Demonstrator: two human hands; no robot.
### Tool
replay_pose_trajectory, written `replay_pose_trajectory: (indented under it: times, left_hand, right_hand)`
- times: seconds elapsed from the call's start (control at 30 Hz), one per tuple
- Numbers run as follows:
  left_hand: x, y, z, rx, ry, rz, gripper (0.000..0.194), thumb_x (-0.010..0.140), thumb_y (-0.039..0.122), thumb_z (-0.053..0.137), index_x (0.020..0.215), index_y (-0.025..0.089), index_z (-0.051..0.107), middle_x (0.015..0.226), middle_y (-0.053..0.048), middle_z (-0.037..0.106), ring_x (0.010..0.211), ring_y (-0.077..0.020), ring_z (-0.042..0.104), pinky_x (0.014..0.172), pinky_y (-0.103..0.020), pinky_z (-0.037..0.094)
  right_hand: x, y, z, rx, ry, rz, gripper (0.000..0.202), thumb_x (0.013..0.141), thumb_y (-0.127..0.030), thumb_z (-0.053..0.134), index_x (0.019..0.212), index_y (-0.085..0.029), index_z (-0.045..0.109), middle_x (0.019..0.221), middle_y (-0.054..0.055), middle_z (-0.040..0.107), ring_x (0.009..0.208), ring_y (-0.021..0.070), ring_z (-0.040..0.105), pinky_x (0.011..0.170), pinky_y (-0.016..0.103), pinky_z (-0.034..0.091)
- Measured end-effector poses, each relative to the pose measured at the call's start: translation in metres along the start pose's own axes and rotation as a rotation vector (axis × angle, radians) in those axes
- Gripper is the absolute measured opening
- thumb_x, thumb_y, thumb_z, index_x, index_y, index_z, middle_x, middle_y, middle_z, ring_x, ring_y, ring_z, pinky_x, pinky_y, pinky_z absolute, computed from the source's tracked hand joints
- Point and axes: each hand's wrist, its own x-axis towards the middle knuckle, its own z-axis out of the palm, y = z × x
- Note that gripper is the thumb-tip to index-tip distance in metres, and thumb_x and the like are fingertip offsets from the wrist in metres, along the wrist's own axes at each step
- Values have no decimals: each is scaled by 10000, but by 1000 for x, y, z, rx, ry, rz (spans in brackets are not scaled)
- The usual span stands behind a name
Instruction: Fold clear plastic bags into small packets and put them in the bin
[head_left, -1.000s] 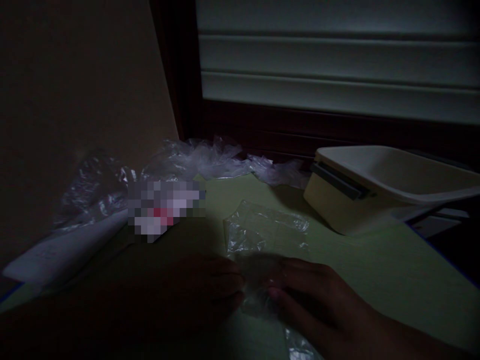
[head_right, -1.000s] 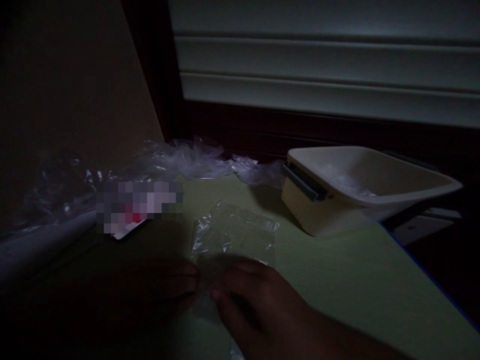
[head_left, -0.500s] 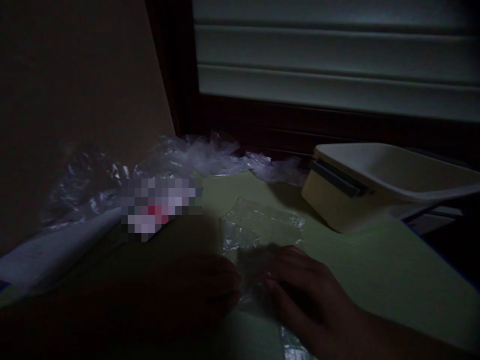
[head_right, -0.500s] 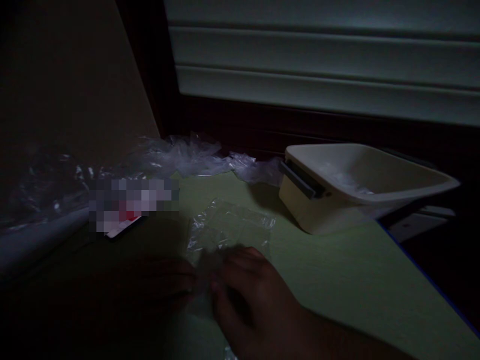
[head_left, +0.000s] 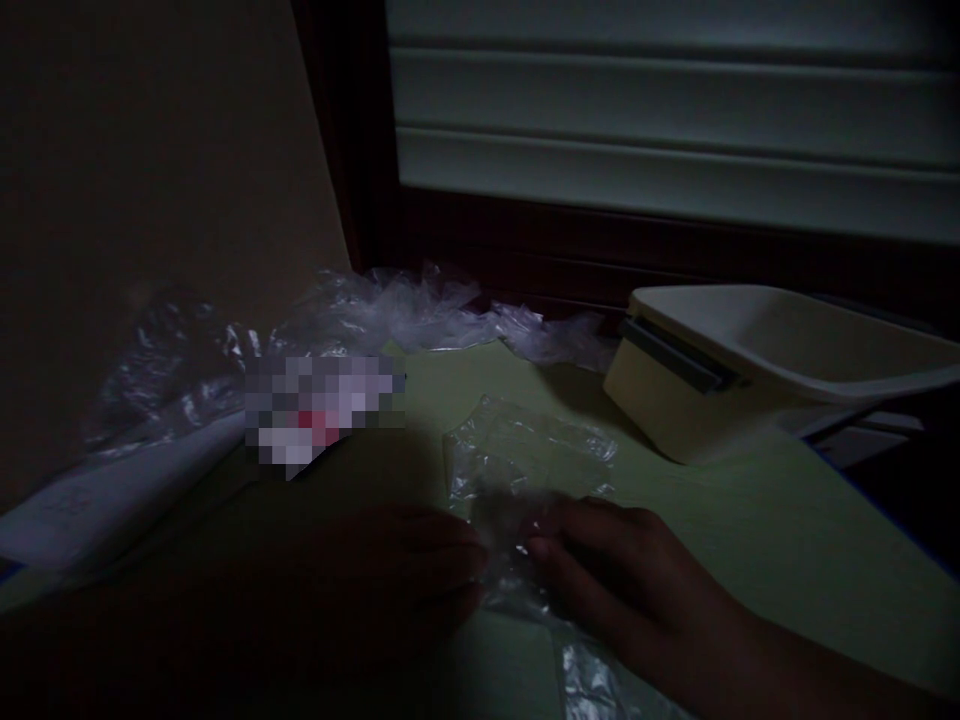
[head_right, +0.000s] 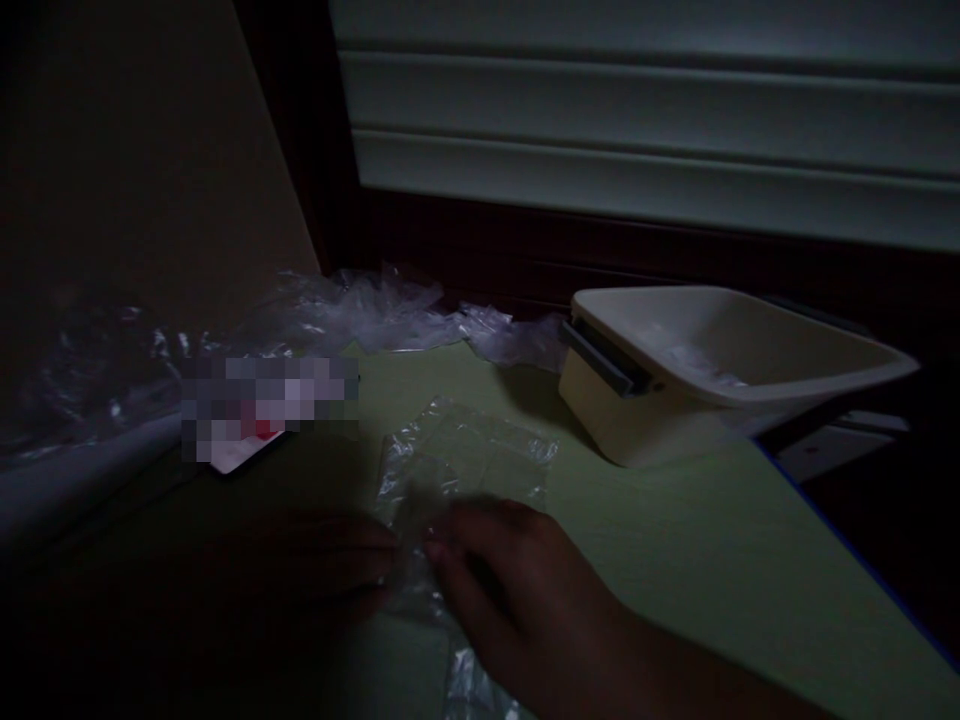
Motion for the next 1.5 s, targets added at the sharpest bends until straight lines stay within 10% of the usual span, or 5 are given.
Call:
replay_pose_trajectory:
  times: [0.37,0.67,1.0,1.5]
  left_hand:
    - [3,-2,2,-98,92,12,419,1013,147,207,901,138,610,899,-17,685,861,-131,600,851,-239,440]
    - [0,-2,-5,-53,19,-15,437,1007,148,194,854,171,603,1023,-17,651,892,-130,587,809,-235,452]
    - [3,1,-3,-194,123,-100,273,1009,188,262,1064,165,529,998,-25,667,934,-134,606,847,-229,468]
    - [0,1,-2,-166,59,-308,386,1013,315,227,1304,170,436,1076,-50,683,919,-149,668,738,-229,539]
  right_hand:
    - [-1,14,10,-17,104,-16,126,868,-181,504,927,-189,615,740,27,658,665,154,601,602,272,464]
    - [-5,17,16,136,147,4,515,852,-130,506,1320,-258,335,845,1,648,677,125,610,575,235,477]
    - [-3,13,12,28,115,-85,133,855,-130,485,921,-202,575,826,34,660,752,161,607,667,309,490]
    - [0,11,11,2,126,-146,172,876,-140,444,860,-182,611,764,31,656,745,160,605,702,341,485]
